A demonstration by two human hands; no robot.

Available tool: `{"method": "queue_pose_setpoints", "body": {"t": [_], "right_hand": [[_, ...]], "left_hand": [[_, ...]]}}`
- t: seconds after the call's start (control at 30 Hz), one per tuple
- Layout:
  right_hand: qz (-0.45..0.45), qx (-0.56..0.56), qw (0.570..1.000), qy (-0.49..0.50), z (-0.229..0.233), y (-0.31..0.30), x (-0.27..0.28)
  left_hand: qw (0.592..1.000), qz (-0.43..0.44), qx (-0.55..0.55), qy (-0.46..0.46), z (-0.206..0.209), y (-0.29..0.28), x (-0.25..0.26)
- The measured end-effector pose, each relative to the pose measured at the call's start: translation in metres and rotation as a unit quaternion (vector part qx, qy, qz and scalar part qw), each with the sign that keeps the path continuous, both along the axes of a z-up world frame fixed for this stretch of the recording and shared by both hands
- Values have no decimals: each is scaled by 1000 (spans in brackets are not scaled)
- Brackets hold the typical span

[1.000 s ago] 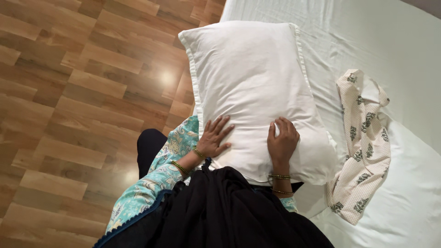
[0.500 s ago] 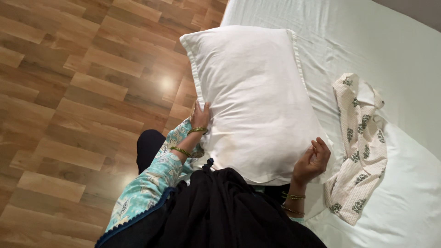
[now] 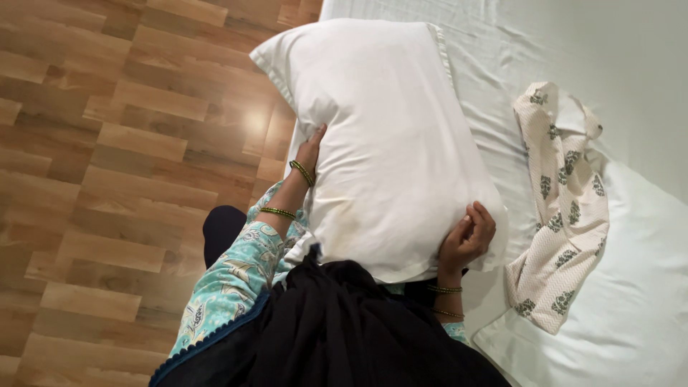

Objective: The person puts a white cover onto a white pillow by hand while sitting on the floor next to a bed.

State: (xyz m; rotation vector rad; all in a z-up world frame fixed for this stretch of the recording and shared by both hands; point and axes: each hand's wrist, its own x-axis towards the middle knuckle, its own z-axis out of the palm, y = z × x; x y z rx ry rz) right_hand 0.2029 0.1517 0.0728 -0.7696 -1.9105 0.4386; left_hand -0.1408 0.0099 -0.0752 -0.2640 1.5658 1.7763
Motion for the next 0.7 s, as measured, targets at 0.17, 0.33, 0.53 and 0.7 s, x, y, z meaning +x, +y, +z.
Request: {"method": "queue_pose_setpoints", "body": {"t": [0.17, 0.33, 0.53, 0.7], "right_hand": [[16, -37, 994, 97, -15, 25, 5], [-87, 6, 992, 86, 19, 50, 11], [37, -193, 891, 409, 129, 43, 73], [101, 243, 848, 461, 132, -15, 98]], "left_hand": [[976, 42, 211, 38, 75, 18, 1], [913, 42, 396, -89, 179, 16, 37], [912, 132, 388, 30, 265, 21, 87], [898, 150, 413, 27, 286, 11, 120]]}}
